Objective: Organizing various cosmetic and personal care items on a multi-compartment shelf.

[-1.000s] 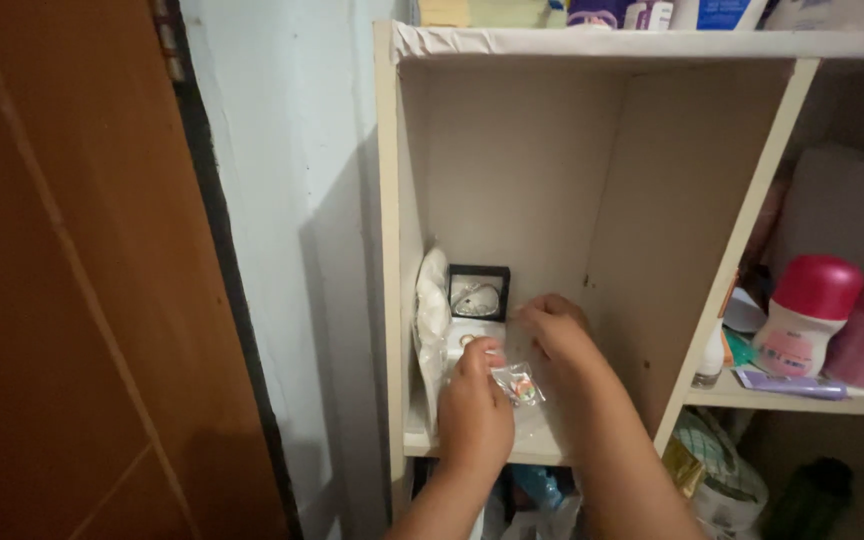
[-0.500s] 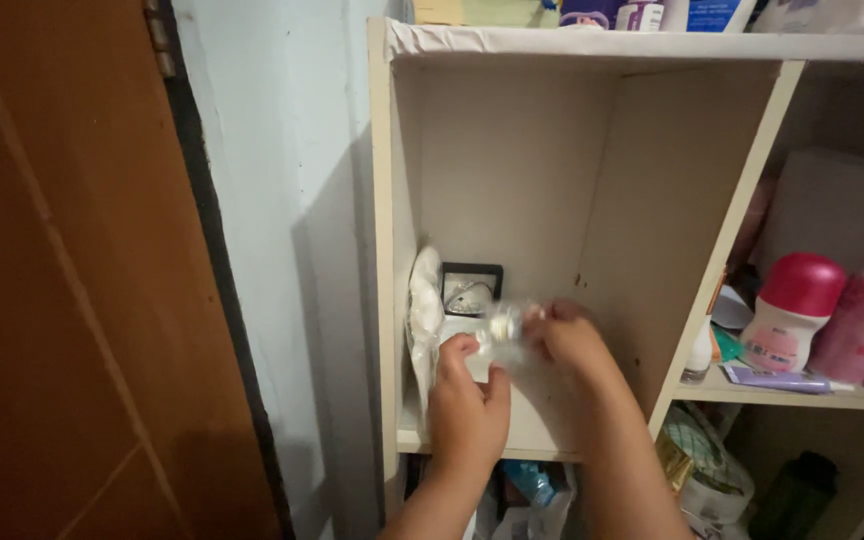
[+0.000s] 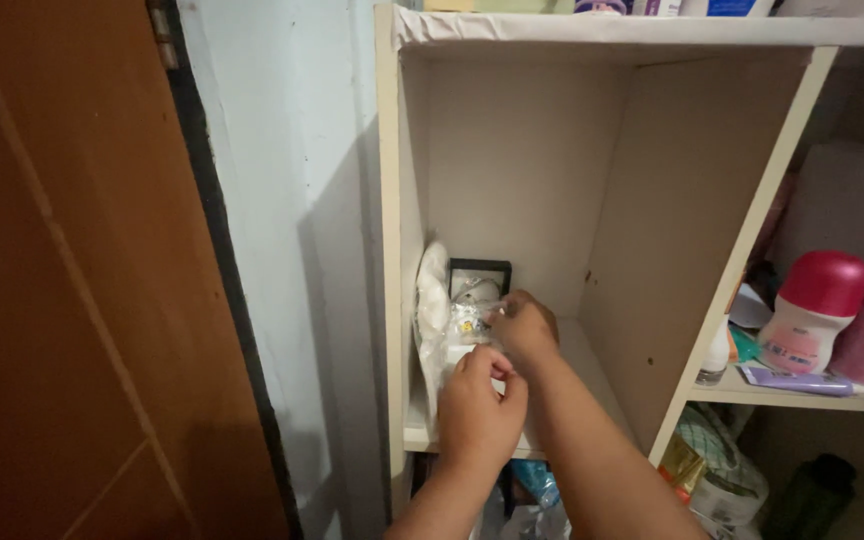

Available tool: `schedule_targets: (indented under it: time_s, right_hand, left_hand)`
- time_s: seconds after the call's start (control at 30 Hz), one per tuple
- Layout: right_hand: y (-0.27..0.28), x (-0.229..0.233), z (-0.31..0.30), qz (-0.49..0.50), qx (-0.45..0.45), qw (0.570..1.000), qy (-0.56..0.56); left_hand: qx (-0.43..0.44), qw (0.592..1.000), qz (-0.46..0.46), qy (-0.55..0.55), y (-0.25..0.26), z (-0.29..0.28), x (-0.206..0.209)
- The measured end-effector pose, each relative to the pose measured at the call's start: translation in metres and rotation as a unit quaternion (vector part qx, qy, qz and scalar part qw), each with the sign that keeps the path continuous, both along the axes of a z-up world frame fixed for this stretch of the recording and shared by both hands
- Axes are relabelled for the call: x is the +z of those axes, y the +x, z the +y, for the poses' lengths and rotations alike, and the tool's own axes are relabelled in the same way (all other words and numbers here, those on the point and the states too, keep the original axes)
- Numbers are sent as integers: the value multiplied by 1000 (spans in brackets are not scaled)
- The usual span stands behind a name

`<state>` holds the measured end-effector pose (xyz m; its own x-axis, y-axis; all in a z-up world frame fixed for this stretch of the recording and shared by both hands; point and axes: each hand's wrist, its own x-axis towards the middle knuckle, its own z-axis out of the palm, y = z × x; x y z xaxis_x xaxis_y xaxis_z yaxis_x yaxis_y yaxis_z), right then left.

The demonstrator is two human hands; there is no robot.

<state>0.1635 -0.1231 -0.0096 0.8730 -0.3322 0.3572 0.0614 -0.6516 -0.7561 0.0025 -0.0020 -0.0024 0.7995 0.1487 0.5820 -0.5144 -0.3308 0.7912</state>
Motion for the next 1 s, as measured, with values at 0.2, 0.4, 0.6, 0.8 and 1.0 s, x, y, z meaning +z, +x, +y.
schedule_targets:
  time_s: [0.2,0.4,0.6,0.8,1.0]
  right_hand:
    - [7,-9,-8,-59,3,998,-19]
    - [26,-24,-20,-32,93,994,38]
    - [3,-6,-8,23,45,999,-15]
    - [-10,3,-4,28,39,998,-31]
    - [-13,9,-4,-30,-19,999,-30]
  left_hand:
    - [4,1000,5,12,-1,-1,1]
    - [11,998,-41,37,3,-1,-5]
    - [-6,996,26,86,0,-1,-1]
    - [-4,996,29,86,3,-1,-2]
    - [25,994,39,95,10,-4,-8]
